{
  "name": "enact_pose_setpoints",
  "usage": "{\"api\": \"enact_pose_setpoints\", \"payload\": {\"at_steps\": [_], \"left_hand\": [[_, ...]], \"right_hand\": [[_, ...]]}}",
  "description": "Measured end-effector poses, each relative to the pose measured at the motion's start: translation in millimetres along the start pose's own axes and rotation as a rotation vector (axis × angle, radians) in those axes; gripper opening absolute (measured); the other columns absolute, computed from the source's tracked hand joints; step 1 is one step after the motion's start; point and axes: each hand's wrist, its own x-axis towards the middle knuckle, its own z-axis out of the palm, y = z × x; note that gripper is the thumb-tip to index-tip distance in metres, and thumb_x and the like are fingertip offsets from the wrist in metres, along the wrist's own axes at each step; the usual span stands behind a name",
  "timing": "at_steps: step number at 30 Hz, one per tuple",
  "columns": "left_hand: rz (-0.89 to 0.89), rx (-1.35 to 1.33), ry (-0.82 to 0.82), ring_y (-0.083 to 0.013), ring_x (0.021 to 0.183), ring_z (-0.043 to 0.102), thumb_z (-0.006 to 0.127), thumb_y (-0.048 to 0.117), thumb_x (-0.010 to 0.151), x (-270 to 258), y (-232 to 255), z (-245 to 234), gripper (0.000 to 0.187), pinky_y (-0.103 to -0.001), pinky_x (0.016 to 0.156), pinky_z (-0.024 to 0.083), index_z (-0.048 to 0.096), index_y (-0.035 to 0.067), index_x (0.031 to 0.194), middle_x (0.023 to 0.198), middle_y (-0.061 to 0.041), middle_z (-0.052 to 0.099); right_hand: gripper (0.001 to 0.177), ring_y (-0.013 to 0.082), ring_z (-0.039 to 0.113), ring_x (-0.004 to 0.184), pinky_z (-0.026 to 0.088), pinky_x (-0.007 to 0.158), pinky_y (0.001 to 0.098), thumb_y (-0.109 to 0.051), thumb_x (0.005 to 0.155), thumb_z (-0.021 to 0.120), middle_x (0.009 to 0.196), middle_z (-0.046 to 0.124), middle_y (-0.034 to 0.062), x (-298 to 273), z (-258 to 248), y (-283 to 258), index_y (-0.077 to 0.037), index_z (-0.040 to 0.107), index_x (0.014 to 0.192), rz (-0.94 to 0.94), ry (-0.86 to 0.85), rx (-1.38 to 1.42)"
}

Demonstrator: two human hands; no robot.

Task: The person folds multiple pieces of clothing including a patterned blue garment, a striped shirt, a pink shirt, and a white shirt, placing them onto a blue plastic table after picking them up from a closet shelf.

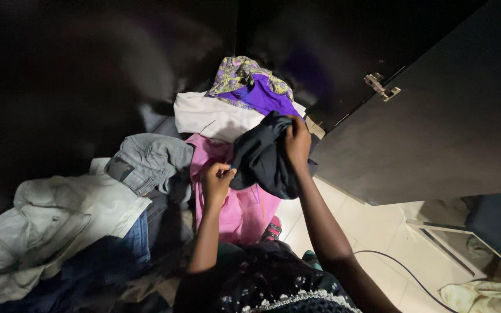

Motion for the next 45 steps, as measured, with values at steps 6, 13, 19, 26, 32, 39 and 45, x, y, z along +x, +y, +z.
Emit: {"api": "enact_pose_setpoints", "payload": {"at_steps": [6,13,19,26,32,39,45], "left_hand": [[-0.055,-0.039,-0.114,-0.0092,0.067,0.055,0.083,0.010,0.080,-1,6,-4,0.017,-0.027,0.061,0.044,0.068,0.004,0.085,0.074,-0.001,0.063],[0.214,0.558,0.103,-0.0403,0.087,0.066,0.081,0.012,0.075,-3,45,6,0.016,-0.049,0.071,0.051,0.071,0.011,0.086,0.090,-0.015,0.070],[0.043,0.798,0.106,-0.0406,0.096,0.068,0.079,0.025,0.076,16,53,4,0.034,-0.052,0.079,0.051,0.066,0.007,0.102,0.097,-0.016,0.071],[-0.019,-0.801,-0.392,-0.0276,0.122,0.068,0.070,0.038,0.096,69,-37,15,0.053,-0.036,0.102,0.053,0.061,0.004,0.136,0.135,-0.015,0.070],[-0.001,-0.019,-0.006,-0.0436,0.085,0.062,0.071,0.003,0.090,78,-79,-68,0.034,-0.043,0.074,0.049,0.067,0.006,0.125,0.104,-0.022,0.062],[0.176,0.924,0.439,-0.0442,0.115,0.056,0.065,0.003,0.081,25,9,-65,0.037,-0.054,0.097,0.039,0.066,0.004,0.118,0.119,-0.024,0.066],[0.281,0.320,0.409,-0.0372,0.124,0.057,0.053,0.004,0.090,-11,87,-66,0.043,-0.047,0.109,0.042,0.058,0.001,0.132,0.130,-0.019,0.063]], "right_hand": [[0.029,0.0432,0.065,0.107,0.051,0.090,0.0490,-0.009,0.094,0.060,0.113,0.069,0.0230,10,7,-25,-0.008,0.065,0.123,-0.062,-0.031,-0.097],[0.034,0.0387,0.064,0.115,0.051,0.096,0.0399,0.004,0.092,0.059,0.119,0.066,0.0198,-18,-33,-117,-0.005,0.063,0.125,-0.342,-0.216,0.137],[0.030,0.0325,0.068,0.113,0.051,0.099,0.0359,0.009,0.094,0.056,0.115,0.066,0.0155,-26,-63,-156,-0.001,0.063,0.121,-0.433,-0.226,0.273],[0.037,0.0353,0.066,0.110,0.051,0.096,0.0345,0.010,0.087,0.058,0.111,0.063,0.0201,-37,-52,-165,-0.001,0.064,0.121,-0.519,-0.342,0.192],[0.031,0.0339,0.067,0.118,0.048,0.103,0.0352,0.009,0.094,0.058,0.121,0.069,0.0186,-8,-31,-123,0.001,0.061,0.123,-0.404,-0.053,0.222],[0.034,0.0174,0.060,0.119,0.043,0.107,0.0294,0.005,0.098,0.051,0.120,0.068,0.0083,-16,6,-91,0.000,0.062,0.129,-0.249,-0.390,0.481],[0.041,0.0148,0.060,0.118,0.042,0.107,0.0276,0.004,0.093,0.051,0.123,0.067,0.0036,9,14,-43,0.000,0.063,0.132,-0.067,-0.480,0.632]]}}
